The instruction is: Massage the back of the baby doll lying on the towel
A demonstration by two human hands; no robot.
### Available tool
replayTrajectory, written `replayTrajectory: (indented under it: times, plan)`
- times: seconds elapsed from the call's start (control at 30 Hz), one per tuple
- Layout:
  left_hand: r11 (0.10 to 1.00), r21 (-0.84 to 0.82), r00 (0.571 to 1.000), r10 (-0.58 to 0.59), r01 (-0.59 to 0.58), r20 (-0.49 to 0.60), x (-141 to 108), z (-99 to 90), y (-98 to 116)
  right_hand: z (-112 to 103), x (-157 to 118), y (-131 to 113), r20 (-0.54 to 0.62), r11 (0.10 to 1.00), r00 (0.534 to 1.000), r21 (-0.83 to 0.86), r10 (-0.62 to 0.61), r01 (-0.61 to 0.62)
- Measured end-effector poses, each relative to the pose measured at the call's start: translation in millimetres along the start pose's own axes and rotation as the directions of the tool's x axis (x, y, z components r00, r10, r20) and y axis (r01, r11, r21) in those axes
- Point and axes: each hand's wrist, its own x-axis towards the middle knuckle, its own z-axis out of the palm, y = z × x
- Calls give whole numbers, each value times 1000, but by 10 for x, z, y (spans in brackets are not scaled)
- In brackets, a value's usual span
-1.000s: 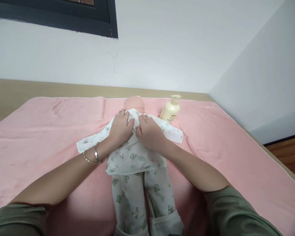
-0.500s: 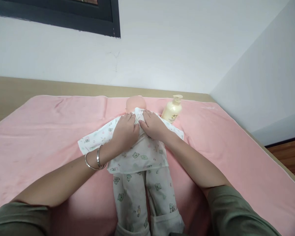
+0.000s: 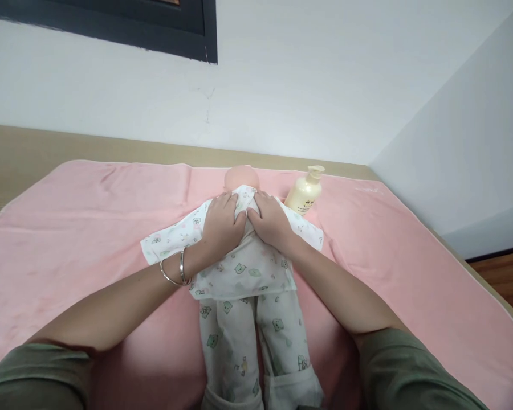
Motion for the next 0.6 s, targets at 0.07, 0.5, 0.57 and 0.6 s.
replayTrajectory:
  times: [0.07, 0.5, 0.57, 0.6]
  plan:
    - [1000, -1, 1000, -1, 1, 9, 4, -4, 7, 27, 12, 27, -18, 1000, 1000, 18, -3, 3]
    - [997, 77, 998, 21, -26, 60, 19, -95, 52, -1, 12, 16, 12, 1000, 1000, -8, -26, 26]
    - [991, 120, 997, 53, -60, 58, -9, -129, 87, -39, 26, 50, 73, 997, 995, -40, -64, 67]
    - [986, 145, 995, 74, -82, 60, -29, -149, 110, -60, 35, 72, 110, 995, 990, -49, -83, 89]
